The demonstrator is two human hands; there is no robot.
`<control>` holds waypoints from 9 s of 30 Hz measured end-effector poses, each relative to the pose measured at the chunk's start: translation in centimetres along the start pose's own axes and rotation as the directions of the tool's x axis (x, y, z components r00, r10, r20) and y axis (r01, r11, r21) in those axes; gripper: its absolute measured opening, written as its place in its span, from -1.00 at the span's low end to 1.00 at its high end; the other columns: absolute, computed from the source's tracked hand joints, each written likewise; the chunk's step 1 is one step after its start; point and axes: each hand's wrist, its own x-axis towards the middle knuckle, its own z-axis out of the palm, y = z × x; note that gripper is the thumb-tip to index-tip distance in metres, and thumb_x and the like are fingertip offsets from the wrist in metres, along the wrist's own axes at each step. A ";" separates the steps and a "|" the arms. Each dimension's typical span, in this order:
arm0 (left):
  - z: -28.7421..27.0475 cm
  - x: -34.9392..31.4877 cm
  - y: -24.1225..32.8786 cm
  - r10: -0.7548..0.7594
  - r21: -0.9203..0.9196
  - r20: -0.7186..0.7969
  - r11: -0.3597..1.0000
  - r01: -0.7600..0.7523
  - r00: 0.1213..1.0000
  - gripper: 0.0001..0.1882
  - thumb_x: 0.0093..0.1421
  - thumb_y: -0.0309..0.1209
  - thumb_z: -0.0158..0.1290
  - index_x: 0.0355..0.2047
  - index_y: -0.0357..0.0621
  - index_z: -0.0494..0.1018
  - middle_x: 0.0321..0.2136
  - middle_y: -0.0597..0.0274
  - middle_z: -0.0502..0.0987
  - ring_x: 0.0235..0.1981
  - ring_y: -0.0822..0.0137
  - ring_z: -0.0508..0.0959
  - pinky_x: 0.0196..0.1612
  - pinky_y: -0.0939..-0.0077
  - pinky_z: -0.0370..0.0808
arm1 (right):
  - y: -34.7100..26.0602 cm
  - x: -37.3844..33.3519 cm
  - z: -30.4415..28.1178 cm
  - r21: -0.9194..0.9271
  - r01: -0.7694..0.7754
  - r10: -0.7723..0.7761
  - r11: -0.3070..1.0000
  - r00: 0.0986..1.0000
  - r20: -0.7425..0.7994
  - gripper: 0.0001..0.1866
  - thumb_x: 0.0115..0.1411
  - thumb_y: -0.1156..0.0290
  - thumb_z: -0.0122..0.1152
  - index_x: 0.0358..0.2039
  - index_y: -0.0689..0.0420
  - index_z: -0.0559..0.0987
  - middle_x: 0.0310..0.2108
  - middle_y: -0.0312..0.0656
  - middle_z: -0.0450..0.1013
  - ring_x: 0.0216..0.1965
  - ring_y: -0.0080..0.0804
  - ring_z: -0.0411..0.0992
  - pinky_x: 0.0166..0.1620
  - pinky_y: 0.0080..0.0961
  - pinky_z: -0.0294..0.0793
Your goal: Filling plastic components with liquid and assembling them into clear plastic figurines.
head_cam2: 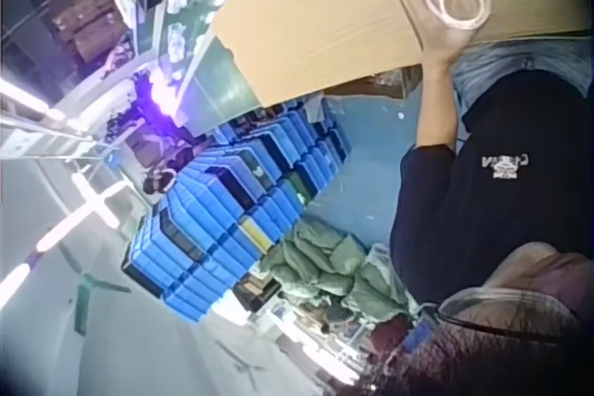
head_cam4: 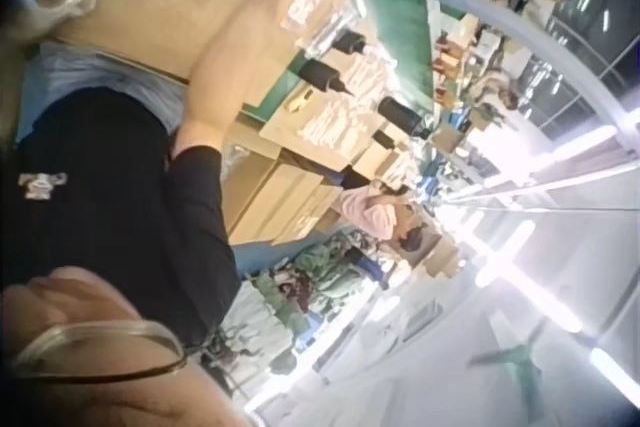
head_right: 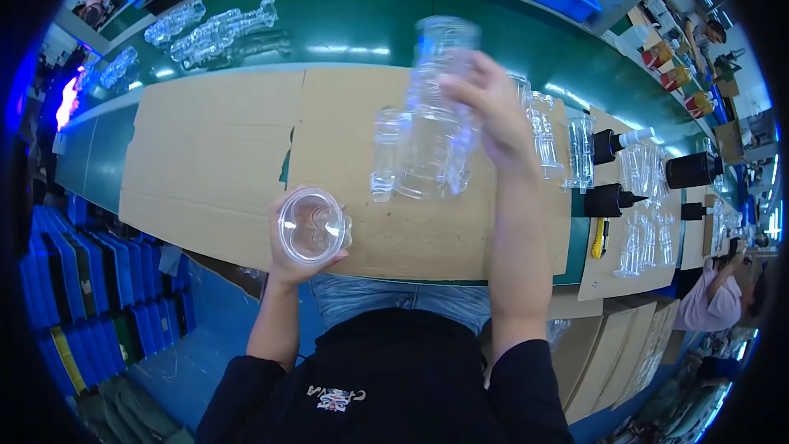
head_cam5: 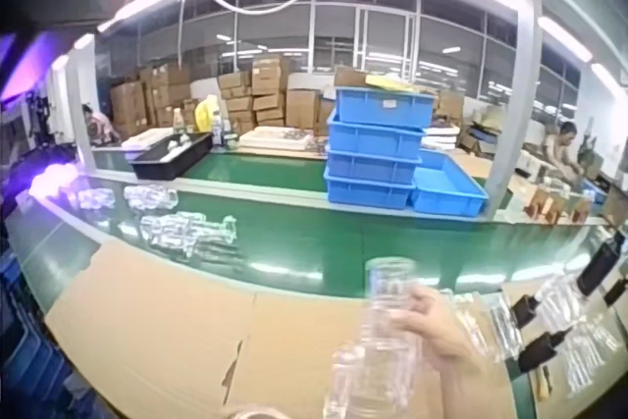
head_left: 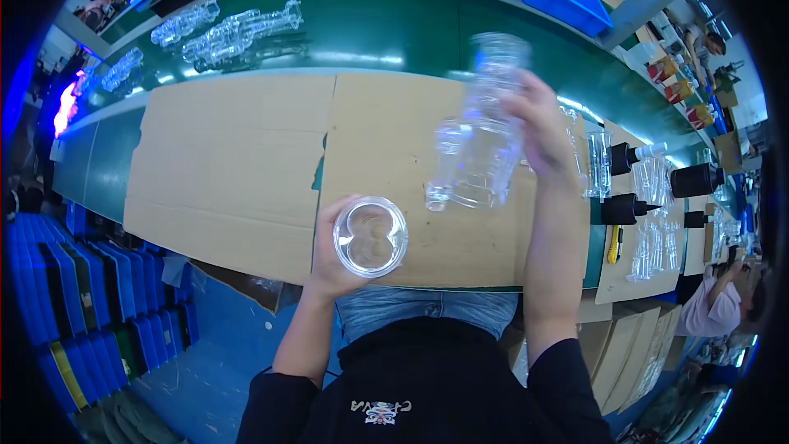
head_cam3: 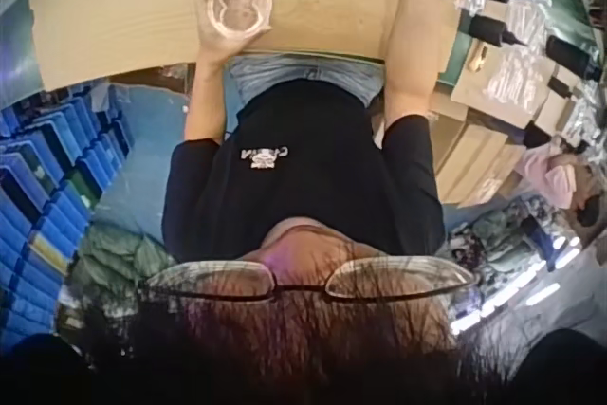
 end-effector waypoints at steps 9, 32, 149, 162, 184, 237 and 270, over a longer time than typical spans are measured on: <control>2.8 0.7 1.9 -0.177 -0.411 0.158 0.883 0.228 0.971 -0.20 -0.33 -0.44 0.42 -0.02 -0.25 0.31 -0.20 0.04 0.47 -0.23 0.26 0.52 -0.11 0.45 0.45 | -2.1 -12.7 -4.8 0.223 0.558 -0.535 0.799 0.830 -0.160 -0.10 -0.05 0.25 0.20 0.28 0.13 0.02 0.12 -0.01 0.24 0.13 -0.06 0.26 0.27 -0.05 0.08; 5.8 1.9 2.0 0.127 0.136 0.281 0.976 -0.170 0.951 -0.18 -0.26 -0.27 0.42 0.01 -0.24 0.29 -0.19 0.12 0.49 -0.34 0.27 0.52 -0.25 0.45 0.48 | -4.5 -14.6 -4.3 0.459 0.704 -0.748 0.542 0.653 -0.117 -0.20 -0.03 0.08 0.33 0.15 0.12 0.20 -0.12 -0.22 0.34 -0.17 -0.34 0.36 0.00 -0.24 0.35; 8.9 -0.4 10.0 -0.450 -0.577 0.618 0.298 0.761 0.645 -0.26 -0.07 -0.30 0.17 0.08 -0.40 0.17 -0.43 -0.04 0.45 -0.65 0.34 0.41 -0.62 0.60 0.42 | -6.5 -6.1 3.8 -0.120 0.160 -0.168 0.980 0.984 -0.060 -0.49 0.24 0.31 0.08 0.05 0.29 0.10 -0.30 -0.14 0.34 -0.33 -0.48 0.36 -0.18 -0.54 0.36; 8.7 -0.9 12.2 -0.423 -0.586 0.682 0.170 0.792 0.596 -0.18 -0.10 -0.22 0.21 0.10 -0.39 0.15 -0.44 -0.01 0.44 -0.62 0.31 0.43 -0.57 0.56 0.46 | -8.2 -6.0 3.4 -0.208 0.247 -0.258 0.946 0.966 -0.029 -0.41 0.24 0.25 0.05 0.08 0.33 0.04 -0.24 -0.06 0.31 -0.25 -0.42 0.35 -0.11 -0.45 0.34; 8.2 0.3 12.4 -0.223 -0.553 0.748 0.311 0.773 0.625 -0.33 -0.04 -0.31 0.19 0.00 -0.42 0.18 -0.39 -0.06 0.44 -0.53 0.29 0.46 -0.45 0.53 0.49 | -10.4 -8.4 4.0 -0.197 0.291 -0.323 0.936 0.933 -0.158 -0.39 0.08 0.35 0.17 0.11 0.21 0.19 -0.23 -0.07 0.40 -0.29 -0.38 0.40 -0.22 -0.51 0.41; 9.4 2.5 12.5 -0.160 -0.572 0.803 0.064 0.818 0.574 -0.24 0.13 -0.29 0.01 0.24 -0.30 -0.08 -0.04 -0.15 0.32 -0.19 0.05 0.54 -0.10 0.22 0.48 | -3.7 -5.2 -1.1 0.543 0.082 0.108 0.835 0.945 -0.309 -0.56 0.20 0.21 0.11 0.01 0.14 0.28 -0.27 -0.07 0.42 -0.39 -0.39 0.46 -0.35 -0.49 0.48; 10.4 0.6 8.1 -0.311 -0.260 0.564 0.813 0.522 0.765 -0.41 0.03 -0.51 0.17 0.10 -0.25 0.27 -0.03 0.05 0.47 -0.01 0.19 0.48 0.02 0.37 0.40 | -7.6 -10.3 2.5 -0.090 0.445 -0.441 0.891 0.800 -0.408 -0.42 0.12 0.41 0.11 0.14 0.25 0.20 -0.18 -0.07 0.44 -0.19 -0.31 0.47 -0.03 -0.49 0.37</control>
